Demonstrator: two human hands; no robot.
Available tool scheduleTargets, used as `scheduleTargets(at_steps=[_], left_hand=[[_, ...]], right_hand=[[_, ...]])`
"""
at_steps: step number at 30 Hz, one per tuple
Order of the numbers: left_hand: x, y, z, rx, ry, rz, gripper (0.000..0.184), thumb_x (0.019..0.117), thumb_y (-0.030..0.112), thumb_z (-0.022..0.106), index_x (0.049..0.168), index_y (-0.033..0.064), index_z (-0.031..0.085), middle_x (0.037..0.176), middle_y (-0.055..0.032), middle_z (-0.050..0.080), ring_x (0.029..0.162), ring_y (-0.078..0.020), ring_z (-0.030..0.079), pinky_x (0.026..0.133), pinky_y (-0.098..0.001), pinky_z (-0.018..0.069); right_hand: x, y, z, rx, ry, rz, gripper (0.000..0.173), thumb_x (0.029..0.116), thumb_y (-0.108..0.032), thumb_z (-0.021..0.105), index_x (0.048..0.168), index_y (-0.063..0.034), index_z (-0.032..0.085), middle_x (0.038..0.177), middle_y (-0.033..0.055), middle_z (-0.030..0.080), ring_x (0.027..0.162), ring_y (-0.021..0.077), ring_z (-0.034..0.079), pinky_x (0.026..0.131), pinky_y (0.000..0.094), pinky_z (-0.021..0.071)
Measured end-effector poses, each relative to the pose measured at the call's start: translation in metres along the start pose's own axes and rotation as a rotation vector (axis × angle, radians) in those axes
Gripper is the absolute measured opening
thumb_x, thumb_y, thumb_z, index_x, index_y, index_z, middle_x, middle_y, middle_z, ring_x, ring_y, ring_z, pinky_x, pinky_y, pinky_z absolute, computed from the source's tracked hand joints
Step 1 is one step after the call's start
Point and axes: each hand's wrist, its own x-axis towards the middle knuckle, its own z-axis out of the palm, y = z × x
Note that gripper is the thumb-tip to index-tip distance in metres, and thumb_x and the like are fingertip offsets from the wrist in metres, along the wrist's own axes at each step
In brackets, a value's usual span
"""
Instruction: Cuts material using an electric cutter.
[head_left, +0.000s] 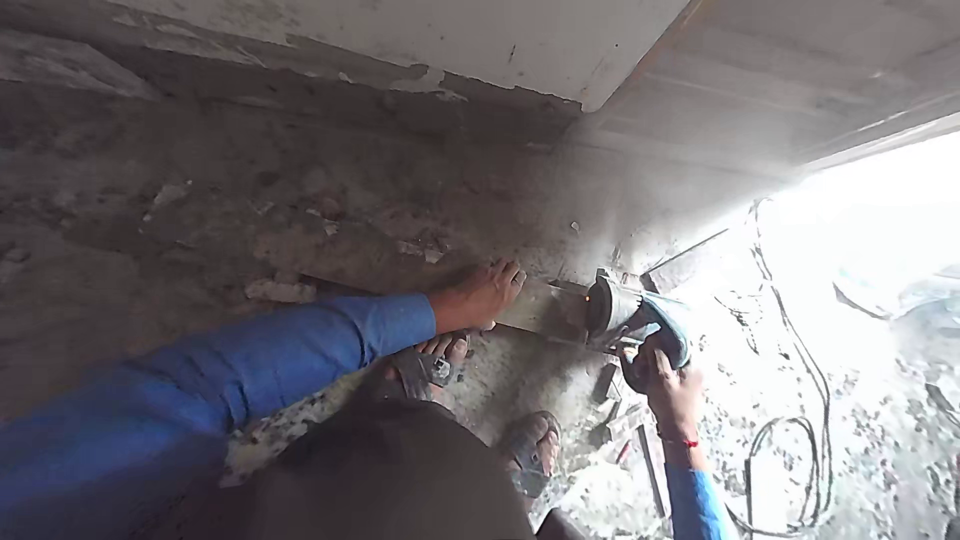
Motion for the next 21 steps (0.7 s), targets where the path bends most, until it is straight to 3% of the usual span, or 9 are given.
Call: scheduleTargets(at_steps=[5,7,10,14,18,21], left_hand=[[0.000,0.000,0.002,-0.003,0.025,-0.014,0.097,0.0710,0.039,0.088,0.151,0.0047,0.043,0.139,-0.0202,0.053,0.128,-0.0371,0.054,0.099,-0.0486,0.0506],[0.002,0.000,0.007,0.006,0.049,-0.014,0.098,0.0677,0.041,0.089,0.148,0.0056,0.046,0.137,-0.0181,0.054,0.125,-0.0352,0.056,0.095,-0.0460,0.0535],[0.000,0.000,0.006,-0.002,0.069,-0.024,0.092,0.0673,0.039,0.090,0.144,0.0055,0.051,0.135,-0.0174,0.055,0.122,-0.0345,0.058,0.085,-0.0455,0.0565],[-0.001,0.003,-0.001,-0.016,0.036,-0.031,0.090,0.0704,0.037,0.089,0.145,0.0040,0.050,0.140,-0.0179,0.052,0.127,-0.0357,0.055,0.087,-0.0465,0.0562],[-0.002,0.001,0.005,-0.003,0.069,-0.028,0.089,0.0701,0.039,0.088,0.144,0.0061,0.051,0.137,-0.0172,0.055,0.125,-0.0350,0.057,0.087,-0.0459,0.0564],[0.002,0.002,0.006,-0.013,0.037,-0.040,0.096,0.0685,0.039,0.089,0.148,0.0051,0.047,0.135,-0.0167,0.053,0.124,-0.0346,0.055,0.086,-0.0456,0.0562]], right_hand=[[-0.014,0.005,-0.003,0.023,0.005,-0.012,0.037,0.0927,-0.030,0.060,0.109,0.0035,0.062,0.075,-0.0003,0.066,0.060,0.0089,0.065,0.059,0.0312,0.0602],[-0.026,0.008,-0.008,0.005,0.023,-0.015,0.040,0.0914,-0.031,0.062,0.111,0.0041,0.062,0.080,0.0001,0.067,0.066,0.0072,0.066,0.065,0.0299,0.0608],[-0.035,0.008,-0.010,0.016,0.023,-0.037,0.041,0.0919,-0.033,0.062,0.110,0.0030,0.063,0.080,0.0004,0.067,0.067,0.0074,0.066,0.065,0.0297,0.0603],[-0.044,0.004,-0.014,-0.005,0.012,-0.018,0.043,0.0907,-0.031,0.061,0.113,0.0056,0.061,0.080,0.0027,0.067,0.065,0.0085,0.066,0.064,0.0312,0.0610],[-0.049,0.011,-0.014,0.012,0.014,-0.016,0.041,0.0902,-0.029,0.061,0.113,0.0048,0.060,0.078,0.0030,0.067,0.062,0.0108,0.065,0.061,0.0330,0.0607],[-0.053,0.008,-0.015,0.000,0.021,-0.017,0.037,0.0908,-0.027,0.060,0.112,0.0042,0.061,0.079,0.0005,0.067,0.065,0.0073,0.065,0.064,0.0297,0.0603]])
